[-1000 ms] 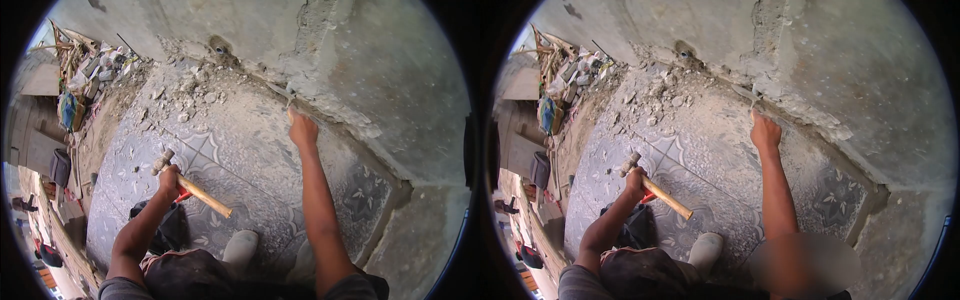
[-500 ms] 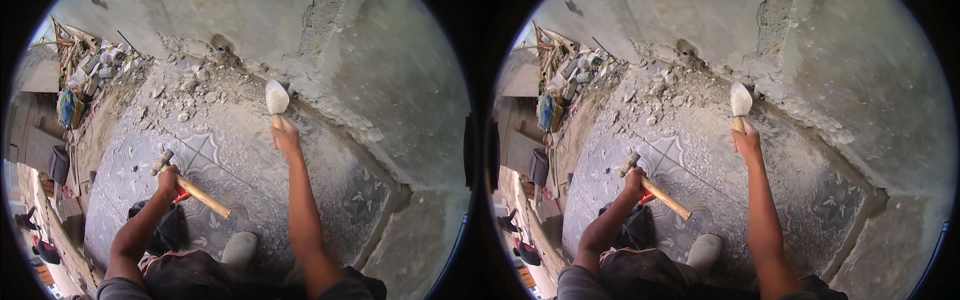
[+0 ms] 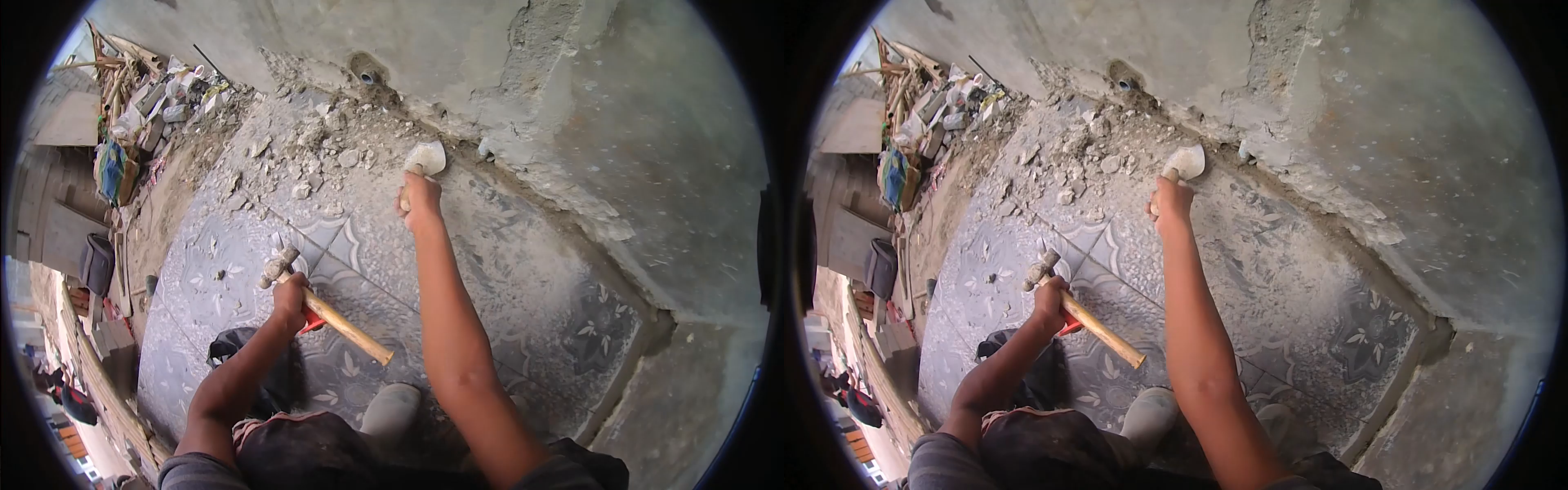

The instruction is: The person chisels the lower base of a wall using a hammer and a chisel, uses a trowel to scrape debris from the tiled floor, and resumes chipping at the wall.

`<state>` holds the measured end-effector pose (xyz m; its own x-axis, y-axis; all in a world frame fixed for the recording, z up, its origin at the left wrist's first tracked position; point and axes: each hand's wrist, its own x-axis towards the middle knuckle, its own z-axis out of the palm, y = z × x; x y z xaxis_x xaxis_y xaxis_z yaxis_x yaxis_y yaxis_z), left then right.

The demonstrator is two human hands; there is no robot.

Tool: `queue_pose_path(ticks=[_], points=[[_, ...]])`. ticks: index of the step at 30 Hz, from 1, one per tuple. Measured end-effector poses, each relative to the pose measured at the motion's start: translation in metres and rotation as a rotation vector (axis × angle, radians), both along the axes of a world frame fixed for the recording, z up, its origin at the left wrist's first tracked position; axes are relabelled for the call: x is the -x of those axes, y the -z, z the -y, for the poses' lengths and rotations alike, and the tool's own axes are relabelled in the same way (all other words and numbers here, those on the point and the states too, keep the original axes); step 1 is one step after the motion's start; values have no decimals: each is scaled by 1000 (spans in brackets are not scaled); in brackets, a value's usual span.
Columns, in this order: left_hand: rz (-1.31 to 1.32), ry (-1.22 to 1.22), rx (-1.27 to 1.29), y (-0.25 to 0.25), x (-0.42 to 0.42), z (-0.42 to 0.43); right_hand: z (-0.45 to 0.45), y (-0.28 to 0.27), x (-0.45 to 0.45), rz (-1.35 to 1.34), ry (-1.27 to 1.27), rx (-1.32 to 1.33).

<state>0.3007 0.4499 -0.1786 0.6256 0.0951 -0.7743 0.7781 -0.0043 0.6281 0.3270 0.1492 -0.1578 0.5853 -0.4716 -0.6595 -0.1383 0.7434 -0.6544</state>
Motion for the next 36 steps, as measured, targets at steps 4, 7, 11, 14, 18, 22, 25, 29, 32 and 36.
queue_pose_path(ticks=[4,7,11,14,18,22,25,29,32,36], points=[[-27,4,-17,5,9,0,-10,-4,-40,-69,-218,300],[-12,14,-6,6,7,1,8,5,-23,-23,-434,601],[-41,-17,-24,12,0,-2,-10,5,11,61,-95,212],[-18,-37,15,10,-1,2,-18,9,8,17,110,52],[-49,-28,30,-12,2,15,-23,8,-30,39,90,-27],[-39,-26,-6,-4,5,12,-14,-6,-46,46,-98,-31],[-42,-28,-12,-1,2,9,-20,-3,-38,135,-115,37],[-25,-46,3,7,-1,2,-39,6,-34,85,177,84],[-17,-74,14,6,-3,4,-35,9,-44,10,254,27],[-33,-27,-8,8,-3,5,-31,3,-42,52,34,-2]])
